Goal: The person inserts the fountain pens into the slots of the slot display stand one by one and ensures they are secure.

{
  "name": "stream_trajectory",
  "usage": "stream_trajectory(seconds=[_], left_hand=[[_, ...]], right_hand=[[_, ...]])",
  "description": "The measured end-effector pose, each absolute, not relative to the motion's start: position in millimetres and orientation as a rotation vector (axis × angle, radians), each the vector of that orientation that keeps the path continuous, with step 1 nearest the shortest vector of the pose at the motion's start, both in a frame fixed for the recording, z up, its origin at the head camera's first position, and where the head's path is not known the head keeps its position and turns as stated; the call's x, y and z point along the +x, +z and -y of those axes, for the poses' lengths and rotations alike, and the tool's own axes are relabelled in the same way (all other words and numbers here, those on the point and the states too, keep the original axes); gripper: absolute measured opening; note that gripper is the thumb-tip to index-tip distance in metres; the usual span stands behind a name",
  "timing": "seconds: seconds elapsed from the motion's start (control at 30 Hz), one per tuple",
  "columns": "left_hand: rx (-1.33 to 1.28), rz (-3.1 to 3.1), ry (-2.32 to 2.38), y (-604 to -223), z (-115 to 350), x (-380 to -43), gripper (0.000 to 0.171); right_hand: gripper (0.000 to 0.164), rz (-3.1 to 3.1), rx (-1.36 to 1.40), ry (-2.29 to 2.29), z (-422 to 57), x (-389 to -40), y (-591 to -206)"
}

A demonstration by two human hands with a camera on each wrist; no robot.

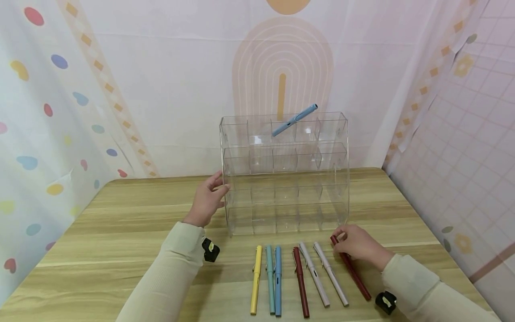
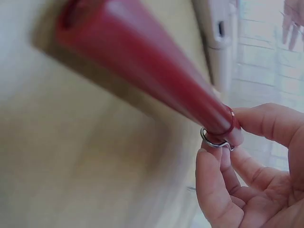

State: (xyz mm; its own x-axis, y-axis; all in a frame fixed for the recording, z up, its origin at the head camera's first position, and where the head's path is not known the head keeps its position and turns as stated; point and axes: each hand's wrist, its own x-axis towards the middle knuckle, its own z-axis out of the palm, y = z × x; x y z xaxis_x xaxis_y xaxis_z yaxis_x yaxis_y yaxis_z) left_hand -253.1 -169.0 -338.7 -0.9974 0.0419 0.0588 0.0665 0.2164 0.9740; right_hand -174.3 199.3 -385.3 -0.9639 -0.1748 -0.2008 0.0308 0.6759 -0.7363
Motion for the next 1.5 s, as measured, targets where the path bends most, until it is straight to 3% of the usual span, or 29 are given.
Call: stream_trajectory(seconds=[0.7,0.97,1.5], left_hand=[[-0.090,2.442,-1.944,-338,167,-253,0.058],[-0.080,2.445,-1.943,-338,167,-254,0.058],[-0.079,2.449,-1.933,-340,170,-252,0.059]], right_hand=[[0.035,-2.582,-0.158,-1.446,-208,-184,-324],[0.043,-2.620,-0.144,-1.546,-214,-192,-293],[0.023,-2.411,-0.113,-2.257,-214,-213,-239]])
